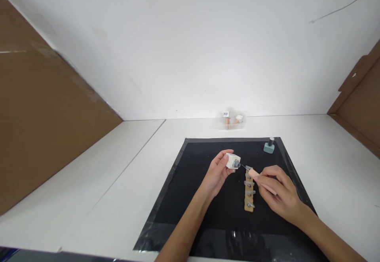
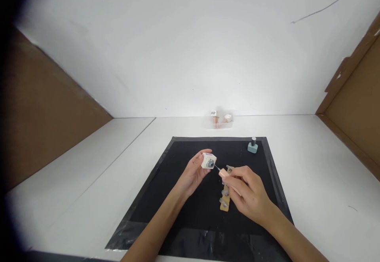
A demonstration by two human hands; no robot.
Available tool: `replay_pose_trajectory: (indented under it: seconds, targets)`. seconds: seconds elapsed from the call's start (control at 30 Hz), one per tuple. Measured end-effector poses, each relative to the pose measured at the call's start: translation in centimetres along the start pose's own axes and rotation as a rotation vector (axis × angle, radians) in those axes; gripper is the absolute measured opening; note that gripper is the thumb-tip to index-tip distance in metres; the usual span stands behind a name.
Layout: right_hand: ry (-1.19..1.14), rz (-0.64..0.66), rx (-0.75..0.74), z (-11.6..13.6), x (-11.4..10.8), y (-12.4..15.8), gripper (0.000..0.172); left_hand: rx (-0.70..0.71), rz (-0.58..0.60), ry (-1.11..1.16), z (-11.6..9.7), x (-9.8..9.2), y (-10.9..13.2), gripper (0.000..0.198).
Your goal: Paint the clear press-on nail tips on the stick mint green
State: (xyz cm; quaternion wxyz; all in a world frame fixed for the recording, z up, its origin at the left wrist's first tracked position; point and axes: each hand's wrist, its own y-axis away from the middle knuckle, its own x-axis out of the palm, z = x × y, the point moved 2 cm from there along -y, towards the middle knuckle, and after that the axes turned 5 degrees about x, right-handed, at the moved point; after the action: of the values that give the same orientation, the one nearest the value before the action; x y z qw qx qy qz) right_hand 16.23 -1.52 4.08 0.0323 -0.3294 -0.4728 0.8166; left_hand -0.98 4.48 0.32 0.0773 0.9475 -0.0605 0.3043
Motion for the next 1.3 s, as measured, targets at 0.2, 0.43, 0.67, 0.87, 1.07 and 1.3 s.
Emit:
replay_pose_trajectory:
  seconds: [0.2, 0.43, 0.67, 0.87, 1.07, 1.3]
  targets:
    - [-0.022, 0.029, -0.030, 0.19, -0.14, -0.35, 0.029, 0.008, -0.032, -0.012, -0.14, 0.23, -0.05, 0.051]
    - [-0.029, 0.081, -0.002, 0.06, 0.00, -0.33, 0.034, 0.026, -0.004, -0.046, -0.14, 0.15, -0.04, 0.049]
    - [-0.012, 0.094, -0.025, -0.11, -0.11, -0.32, 0.032, 0.028, 0.004, -0.104, 0.13, 0.04, -0.11, 0.052]
    - [0.063, 0.136, -0.124, 0.17, -0.27, -0.67, 0.027, 0.027, -0.005, -0.127, 0.12, 0.07, -0.06, 0.055]
    - [0.129, 0.193, -0.168, 0.18, -0.08, -0.76, 0.025, 0.030, -0.003, -0.144, 0.11, 0.02, -0.10, 0.054]
    - [0.047, 0.263, -0.010, -0.12, 0.03, -0.59, 0.025, 0.034, -0.013, -0.146, 0.24, 0.06, -0.10, 0.055]
